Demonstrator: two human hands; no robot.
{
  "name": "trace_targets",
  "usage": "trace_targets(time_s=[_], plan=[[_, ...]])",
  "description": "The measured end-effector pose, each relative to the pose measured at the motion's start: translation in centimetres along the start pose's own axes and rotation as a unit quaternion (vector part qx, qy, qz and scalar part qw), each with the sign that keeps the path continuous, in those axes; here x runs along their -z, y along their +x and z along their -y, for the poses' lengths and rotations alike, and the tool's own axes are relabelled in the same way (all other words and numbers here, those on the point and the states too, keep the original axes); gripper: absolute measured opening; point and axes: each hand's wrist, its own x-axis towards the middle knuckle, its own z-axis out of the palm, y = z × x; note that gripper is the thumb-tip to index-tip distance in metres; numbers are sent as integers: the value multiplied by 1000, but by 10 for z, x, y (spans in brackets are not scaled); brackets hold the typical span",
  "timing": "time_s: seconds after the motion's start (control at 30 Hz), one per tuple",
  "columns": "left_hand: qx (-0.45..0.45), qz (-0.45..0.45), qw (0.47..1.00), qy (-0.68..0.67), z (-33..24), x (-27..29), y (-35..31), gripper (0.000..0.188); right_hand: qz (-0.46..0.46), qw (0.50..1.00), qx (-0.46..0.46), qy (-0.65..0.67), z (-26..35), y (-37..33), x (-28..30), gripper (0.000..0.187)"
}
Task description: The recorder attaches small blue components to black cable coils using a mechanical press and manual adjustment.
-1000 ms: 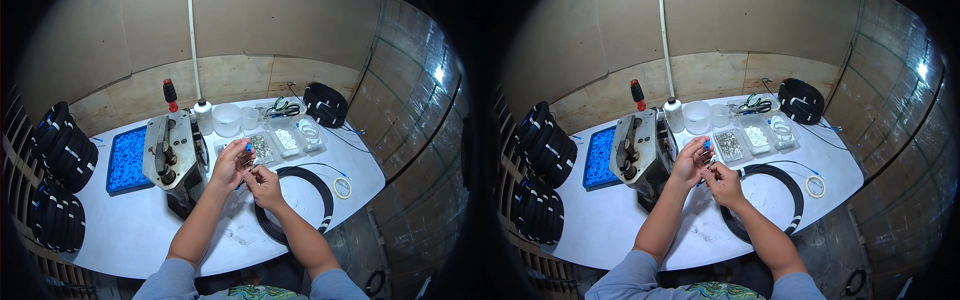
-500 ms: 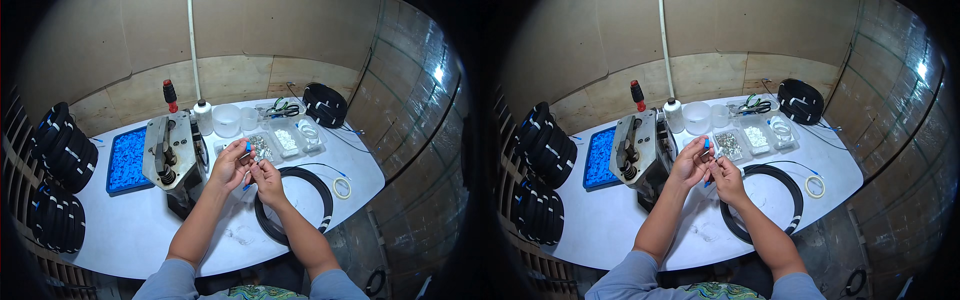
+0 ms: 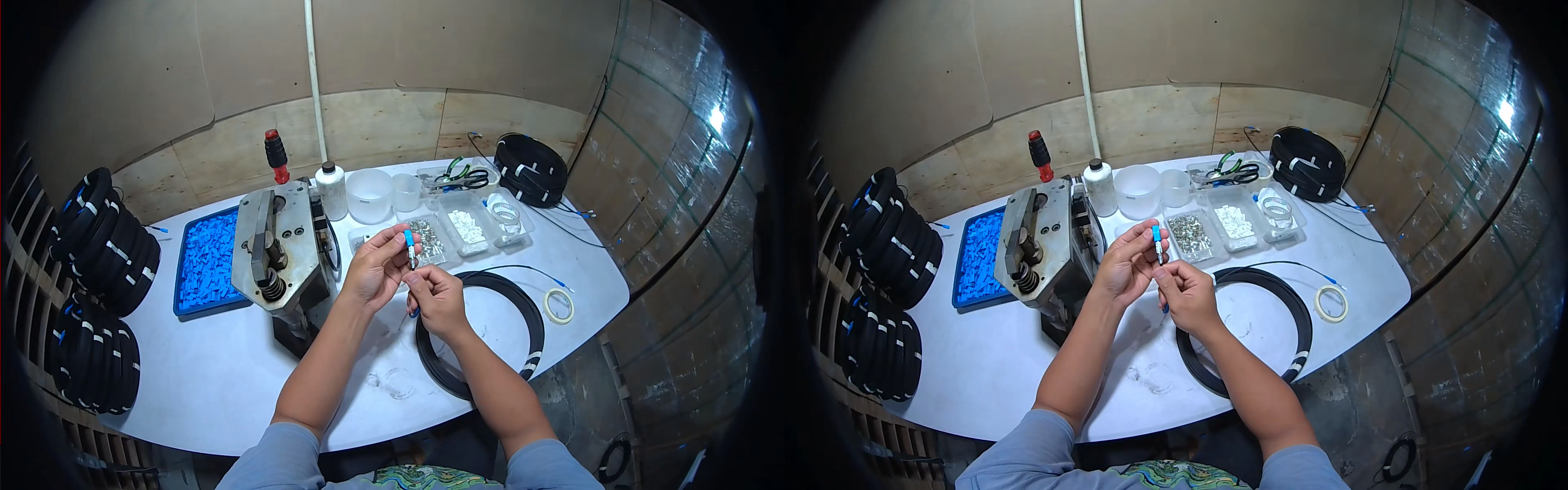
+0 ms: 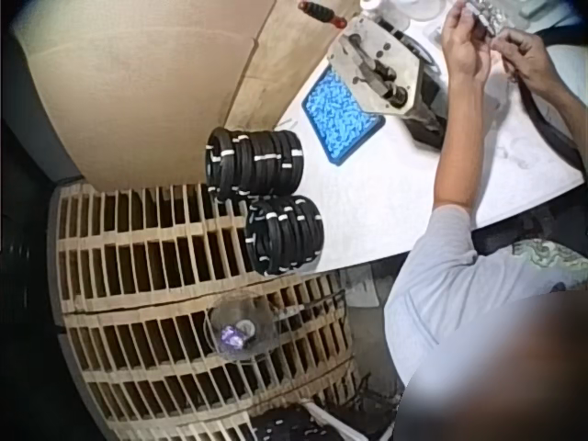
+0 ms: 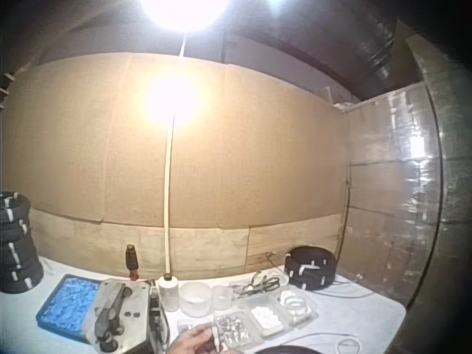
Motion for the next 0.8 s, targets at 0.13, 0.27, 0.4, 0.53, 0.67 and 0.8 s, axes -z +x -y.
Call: trace_targets(time_s=[0.13,0.27,0.4,0.53,0.67,0.8], plan=[[-14,17,999,44,-3,-3,-3,24,-8,1000,-4,-13,0,0,0,18],[-44,29,991,119,-8,-3,-4,23,-11,1000,-6,-18,-2,0,1,18],[-63,50,984,159,-11,0,-3,23,-15,1000,-10,-9,0,0,1,18],[-85,50,971,219,-15,-1,-5,22,-11,1000,-22,-9,-2,0,3,18],[-94,74,953,279,-16,0,-5,20,-10,1000,-17,2,-3,1,4,18],[-72,73,942,319,-14,-3,-6,21,-18,1000,-10,24,-1,2,5,18]])
